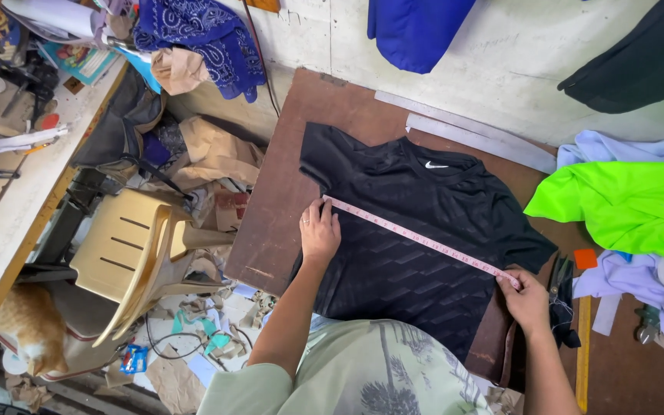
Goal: Measuring the width and length of various t-shirts using a flexible measuring tape on a work table.
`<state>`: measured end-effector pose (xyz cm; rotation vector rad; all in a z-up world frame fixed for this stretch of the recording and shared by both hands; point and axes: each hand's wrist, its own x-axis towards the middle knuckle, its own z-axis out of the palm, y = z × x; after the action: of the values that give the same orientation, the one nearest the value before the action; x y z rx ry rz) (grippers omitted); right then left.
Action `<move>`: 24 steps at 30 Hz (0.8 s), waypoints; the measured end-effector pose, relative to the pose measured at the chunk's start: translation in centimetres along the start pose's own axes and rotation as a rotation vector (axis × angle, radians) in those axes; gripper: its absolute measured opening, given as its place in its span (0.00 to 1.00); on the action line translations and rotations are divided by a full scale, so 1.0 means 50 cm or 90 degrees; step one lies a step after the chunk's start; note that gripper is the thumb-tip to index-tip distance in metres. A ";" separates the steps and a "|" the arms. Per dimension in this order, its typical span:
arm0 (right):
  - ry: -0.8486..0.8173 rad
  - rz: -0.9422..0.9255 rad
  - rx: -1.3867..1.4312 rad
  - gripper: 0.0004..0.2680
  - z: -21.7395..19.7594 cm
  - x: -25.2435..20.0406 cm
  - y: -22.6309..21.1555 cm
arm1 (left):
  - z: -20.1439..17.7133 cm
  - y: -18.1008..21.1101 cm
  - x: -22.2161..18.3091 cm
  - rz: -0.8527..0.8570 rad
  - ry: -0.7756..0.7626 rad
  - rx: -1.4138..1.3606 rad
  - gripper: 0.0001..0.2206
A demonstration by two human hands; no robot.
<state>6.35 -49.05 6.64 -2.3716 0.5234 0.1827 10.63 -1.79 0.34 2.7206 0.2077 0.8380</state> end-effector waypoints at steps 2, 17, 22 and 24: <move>0.007 -0.002 0.005 0.09 0.000 -0.004 -0.005 | 0.002 0.005 0.000 -0.007 0.008 -0.005 0.19; 0.024 -0.040 0.035 0.08 0.001 0.020 0.023 | -0.007 0.016 0.005 0.023 -0.003 0.036 0.21; 0.073 -0.031 0.011 0.07 0.007 0.019 0.040 | -0.038 0.023 0.019 0.048 -0.056 -0.003 0.21; 0.088 -0.011 -0.001 0.07 0.002 0.014 0.035 | -0.042 0.031 0.025 0.058 -0.084 -0.019 0.20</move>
<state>6.24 -50.38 5.34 -2.4009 0.5685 0.0113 10.53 -2.52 3.15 2.7615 0.0430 0.6769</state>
